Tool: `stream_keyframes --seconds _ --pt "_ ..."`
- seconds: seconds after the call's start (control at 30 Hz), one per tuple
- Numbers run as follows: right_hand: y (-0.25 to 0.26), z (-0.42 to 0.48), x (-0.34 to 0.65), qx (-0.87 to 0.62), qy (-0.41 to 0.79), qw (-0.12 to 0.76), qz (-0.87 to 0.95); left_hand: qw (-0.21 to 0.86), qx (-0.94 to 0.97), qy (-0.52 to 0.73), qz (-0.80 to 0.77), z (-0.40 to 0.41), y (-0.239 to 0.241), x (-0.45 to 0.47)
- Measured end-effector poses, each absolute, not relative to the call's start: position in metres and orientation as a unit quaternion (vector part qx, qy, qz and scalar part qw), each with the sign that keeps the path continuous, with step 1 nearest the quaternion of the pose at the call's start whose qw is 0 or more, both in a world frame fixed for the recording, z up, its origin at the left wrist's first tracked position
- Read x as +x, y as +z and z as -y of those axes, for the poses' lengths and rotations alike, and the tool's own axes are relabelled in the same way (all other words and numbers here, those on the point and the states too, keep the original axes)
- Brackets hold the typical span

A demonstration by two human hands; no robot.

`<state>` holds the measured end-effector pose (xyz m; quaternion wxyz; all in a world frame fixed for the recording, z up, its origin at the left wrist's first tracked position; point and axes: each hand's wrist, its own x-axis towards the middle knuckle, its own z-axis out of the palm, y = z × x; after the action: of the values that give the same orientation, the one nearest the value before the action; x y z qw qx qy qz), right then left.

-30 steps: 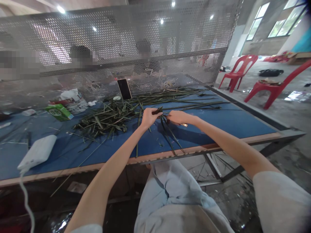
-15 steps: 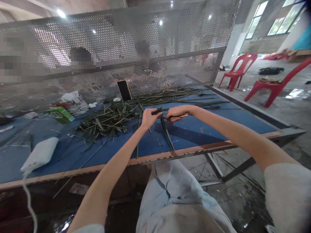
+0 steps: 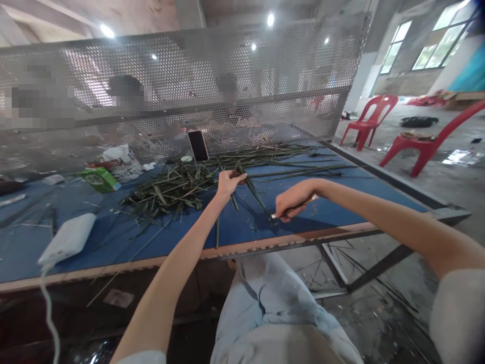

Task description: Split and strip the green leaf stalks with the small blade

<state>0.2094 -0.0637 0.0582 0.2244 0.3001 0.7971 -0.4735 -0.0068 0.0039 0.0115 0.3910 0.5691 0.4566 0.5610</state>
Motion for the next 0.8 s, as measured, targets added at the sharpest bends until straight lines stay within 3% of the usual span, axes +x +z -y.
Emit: stream_keyframes --seconds 0.17,0.23,0.33,0.4,0.53,0.6,0.7,0.8 --pt "0.077 0.093 0.249 0.210 -0.533 0.326 -0.752 0.431 0.525 0.580 -0.450 -0.006 0.017 -0.016" --pt "0.083 0.080 0.262 0.217 -0.522 0.224 -0.794 0.465 0.526 0.560 -0.440 -0.005 0.018 -0.016" --pt "0.078 0.042 0.262 0.287 -0.454 -0.088 -0.839 0.515 0.533 0.522 -0.421 -0.001 0.018 -0.012" --pt "0.064 0.017 0.248 0.382 -0.347 -0.205 -0.832 0.543 0.538 0.499 -0.408 0.002 0.018 -0.009" --pt "0.030 -0.004 0.209 0.530 -0.050 -0.116 -0.838 0.561 0.543 0.472 -0.410 0.005 0.018 -0.006" --pt "0.019 0.000 0.198 0.537 0.026 -0.103 -0.837 0.563 0.547 0.462 -0.413 0.005 0.018 -0.004" --pt "0.014 0.012 0.193 0.540 0.049 -0.178 -0.821 0.567 0.560 0.444 -0.409 0.003 0.015 -0.003" --pt "0.015 0.018 0.194 0.484 -0.073 -0.267 -0.830 0.562 0.573 0.440 -0.403 0.003 0.012 -0.003"
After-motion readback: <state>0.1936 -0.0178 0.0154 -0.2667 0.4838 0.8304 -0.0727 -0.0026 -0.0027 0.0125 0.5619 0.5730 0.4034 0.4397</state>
